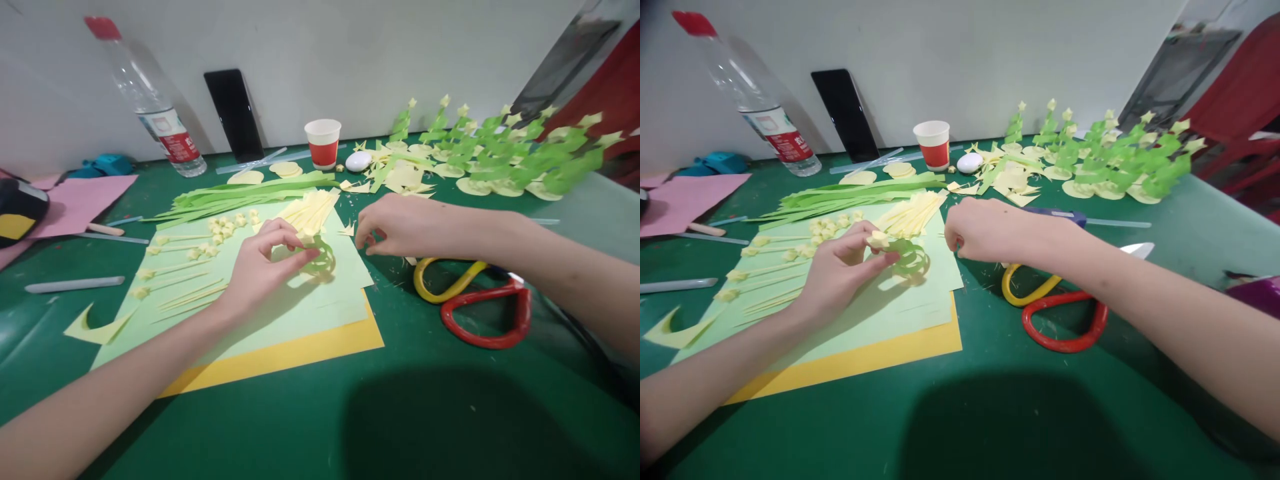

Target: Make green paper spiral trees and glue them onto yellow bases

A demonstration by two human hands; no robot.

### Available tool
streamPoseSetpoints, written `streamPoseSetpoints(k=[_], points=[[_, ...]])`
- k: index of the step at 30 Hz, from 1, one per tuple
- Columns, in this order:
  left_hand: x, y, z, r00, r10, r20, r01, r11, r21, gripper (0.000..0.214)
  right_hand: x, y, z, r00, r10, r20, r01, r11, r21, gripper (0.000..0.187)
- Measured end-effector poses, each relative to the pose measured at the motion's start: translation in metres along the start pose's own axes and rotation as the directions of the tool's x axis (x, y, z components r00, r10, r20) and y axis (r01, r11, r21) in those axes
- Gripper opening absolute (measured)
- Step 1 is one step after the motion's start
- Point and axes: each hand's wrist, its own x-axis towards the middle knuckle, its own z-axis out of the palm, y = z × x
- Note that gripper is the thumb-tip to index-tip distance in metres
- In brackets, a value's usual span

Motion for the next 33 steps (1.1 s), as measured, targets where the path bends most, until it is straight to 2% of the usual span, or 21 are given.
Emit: streamPoseSetpoints(k=[3,9,13,16,18,20,21,22,23,25,27,30,33], points=[[0.0,0.0,0.0,1.0,-0.009,-0.001,0.009,1.0,0.002,0.016,-0.008,0.005,0.014,0.999,-0.026,0.024,0.027,0.999,-0.03,0.023],[-0.001,0.001,0.0,1.0,-0.003,-0.01,0.003,1.0,0.002,0.016,-0.015,-0.001,0.027,0.998,-0.01,-0.059,0.012,1.0,0.026,0.018],[-0.001,0.0,0.0,1.0,0.002,-0.005,-0.002,1.0,0.003,0.015,-0.016,-0.009,0.032,0.984,0.073,-0.164,-0.044,0.983,0.177,0.017],[-0.001,0.0,0.0,1.0,-0.003,-0.007,0.003,1.0,-0.002,0.016,-0.019,-0.015,0.03,0.97,0.138,-0.2,-0.059,0.933,0.355,0.016],[-0.001,0.0,0.0,1.0,-0.006,-0.005,0.006,1.0,-0.006,0.015,-0.022,-0.018,0.027,0.969,0.185,-0.161,-0.055,0.805,0.591,0.019],[-0.001,0.0,0.0,1.0,-0.005,-0.005,0.005,1.0,-0.01,0.014,-0.024,-0.02,0.025,0.973,0.21,-0.099,-0.039,0.567,0.823,0.02],[-0.001,0.001,0.0,1.0,-0.004,-0.006,0.004,1.0,-0.01,0.014,-0.025,-0.02,0.025,0.975,0.209,-0.079,-0.028,0.467,0.884,0.019],[-0.001,0.001,0.0,1.0,-0.004,-0.007,0.004,1.0,-0.011,0.015,-0.025,-0.02,0.025,0.976,0.202,-0.084,-0.017,0.453,0.891,0.018],[-0.001,0.001,0.0,1.0,-0.004,-0.009,0.004,1.0,-0.012,0.015,-0.025,-0.019,0.025,0.976,0.188,-0.11,-0.006,0.528,0.849,0.018],[-0.001,0.0,0.001,1.0,-0.006,-0.008,0.006,1.0,-0.011,0.015,-0.024,-0.016,0.026,0.972,0.155,-0.176,0.002,0.743,0.669,0.017],[0.0,0.0,0.001,1.0,-0.004,-0.006,0.004,1.0,-0.011,0.015,-0.021,-0.013,0.028,0.97,0.112,-0.216,0.005,0.879,0.478,0.014],[0.0,-0.001,0.001,1.0,0.003,-0.006,-0.003,1.0,-0.009,0.016,-0.015,-0.013,0.031,0.977,0.039,-0.208,0.032,0.943,0.331,0.011],[0.0,-0.002,0.001,1.0,0.01,-0.012,-0.01,1.0,-0.004,0.017,-0.009,-0.018,0.034,0.986,-0.021,-0.164,0.055,0.976,0.209,0.017]])
